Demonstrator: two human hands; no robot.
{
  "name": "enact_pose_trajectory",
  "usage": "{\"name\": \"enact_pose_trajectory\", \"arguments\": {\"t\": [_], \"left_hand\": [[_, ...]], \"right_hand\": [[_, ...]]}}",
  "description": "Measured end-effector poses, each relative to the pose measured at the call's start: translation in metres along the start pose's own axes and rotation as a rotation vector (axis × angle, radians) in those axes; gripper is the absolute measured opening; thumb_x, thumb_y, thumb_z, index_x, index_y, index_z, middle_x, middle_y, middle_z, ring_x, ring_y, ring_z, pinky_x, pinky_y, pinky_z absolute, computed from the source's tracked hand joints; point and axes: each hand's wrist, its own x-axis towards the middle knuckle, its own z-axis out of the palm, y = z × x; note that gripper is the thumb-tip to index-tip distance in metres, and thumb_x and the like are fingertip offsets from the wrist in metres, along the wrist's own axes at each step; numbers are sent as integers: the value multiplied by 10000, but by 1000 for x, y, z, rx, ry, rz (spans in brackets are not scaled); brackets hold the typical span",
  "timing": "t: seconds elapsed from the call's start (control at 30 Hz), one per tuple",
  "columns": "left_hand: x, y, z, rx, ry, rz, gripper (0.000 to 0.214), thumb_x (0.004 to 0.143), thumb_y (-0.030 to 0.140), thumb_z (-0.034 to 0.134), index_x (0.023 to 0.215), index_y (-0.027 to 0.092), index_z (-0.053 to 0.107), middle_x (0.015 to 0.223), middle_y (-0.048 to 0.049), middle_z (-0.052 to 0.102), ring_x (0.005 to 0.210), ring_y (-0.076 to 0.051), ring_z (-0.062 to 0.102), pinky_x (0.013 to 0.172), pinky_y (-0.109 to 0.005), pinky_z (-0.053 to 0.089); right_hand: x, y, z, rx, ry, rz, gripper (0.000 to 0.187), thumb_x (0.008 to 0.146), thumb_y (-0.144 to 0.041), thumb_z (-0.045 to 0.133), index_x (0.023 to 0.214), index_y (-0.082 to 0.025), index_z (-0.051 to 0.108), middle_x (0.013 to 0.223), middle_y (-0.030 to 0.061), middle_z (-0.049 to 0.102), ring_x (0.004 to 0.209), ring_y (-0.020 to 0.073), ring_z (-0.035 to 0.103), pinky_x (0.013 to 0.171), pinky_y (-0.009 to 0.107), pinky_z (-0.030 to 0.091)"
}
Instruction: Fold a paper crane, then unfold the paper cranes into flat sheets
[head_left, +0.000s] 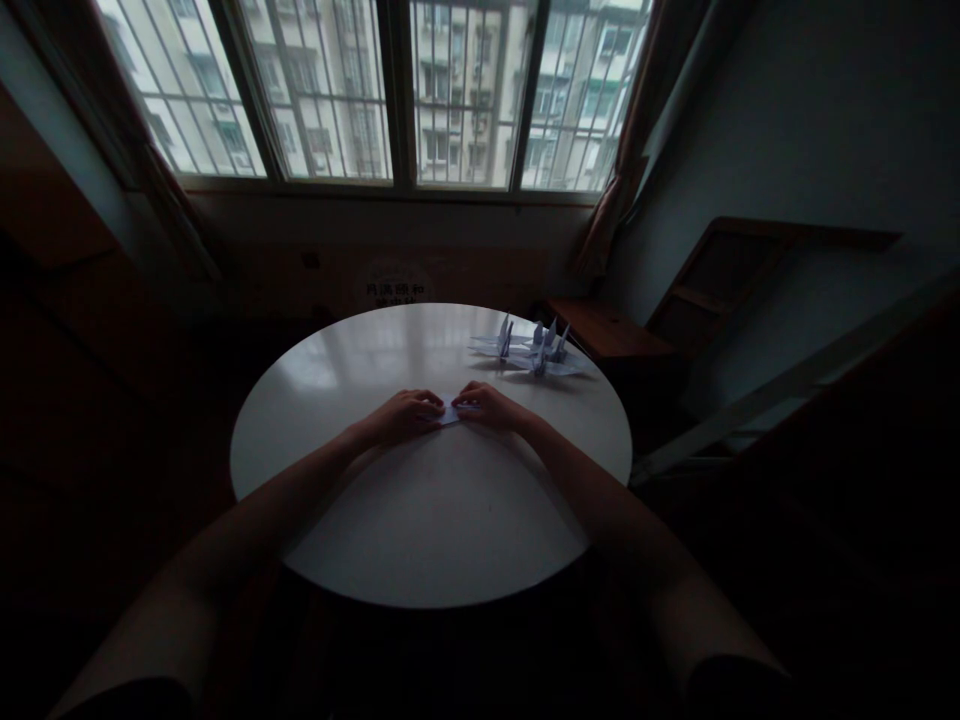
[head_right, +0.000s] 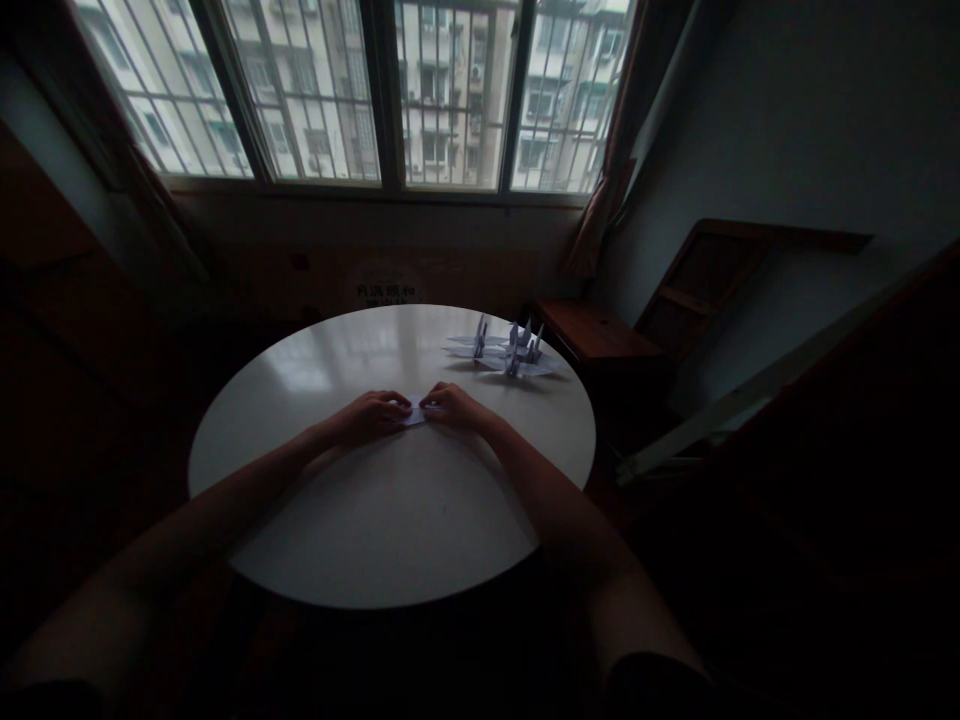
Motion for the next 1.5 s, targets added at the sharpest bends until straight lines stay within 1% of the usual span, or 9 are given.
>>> {"name": "enact_pose_trajectory", "arguments": {"t": [0.17, 0.43, 0.6, 0.9, 1.27, 1.5], "left_hand": [[0, 1, 0, 22, -1, -6, 278, 875, 342, 618, 1106, 219, 712, 1117, -93, 674, 883, -160, 671, 799, -258, 521], [1, 1, -1, 38, -14, -16, 309, 875, 356, 614, 1144, 234, 705, 1122, -92, 674, 868, -162, 673, 802, -271, 523], [1, 5, -4, 30, -20, -16, 307, 884, 355, 598, 1144, 230, 702, 1128, -92, 670, 893, -166, 666, 823, -277, 520], [1, 3, -3, 41, -43, -18, 314, 885, 349, 600, 1163, 234, 690, 1152, -86, 659, 905, -169, 661, 844, -286, 510], [0, 1, -2, 40, -42, -30, 327, 880, 362, 606, 1172, 238, 687, 1152, -90, 658, 912, -178, 663, 853, -301, 513], [1, 4, -5, 28, -42, -23, 323, 883, 359, 606, 1171, 237, 687, 1140, -92, 662, 905, -174, 666, 842, -294, 516]], "right_hand": [[0, -1, -1, 8, -2, 6, 244, 781, -198, 714, 1019, -162, 753, 989, 110, 647, 855, 170, 631, 795, 297, 499], [0, -2, -1, 9, -11, 25, 246, 783, -207, 710, 1020, -158, 755, 1007, 121, 647, 874, 186, 637, 805, 307, 501], [0, -2, -2, -1, -8, 11, 238, 791, -207, 706, 1021, -170, 753, 997, 111, 646, 866, 176, 631, 797, 302, 501], [0, 0, -1, -16, -13, -4, 248, 802, -216, 701, 1036, -152, 747, 1001, 122, 652, 875, 178, 629, 817, 309, 498], [-1, -1, -1, 5, -7, -6, 230, 812, -213, 691, 1028, -162, 749, 997, 120, 647, 871, 178, 630, 820, 322, 503], [-1, 1, 0, 9, 2, -8, 227, 819, -225, 680, 1029, -172, 750, 993, 111, 650, 856, 172, 630, 809, 318, 504]]}}
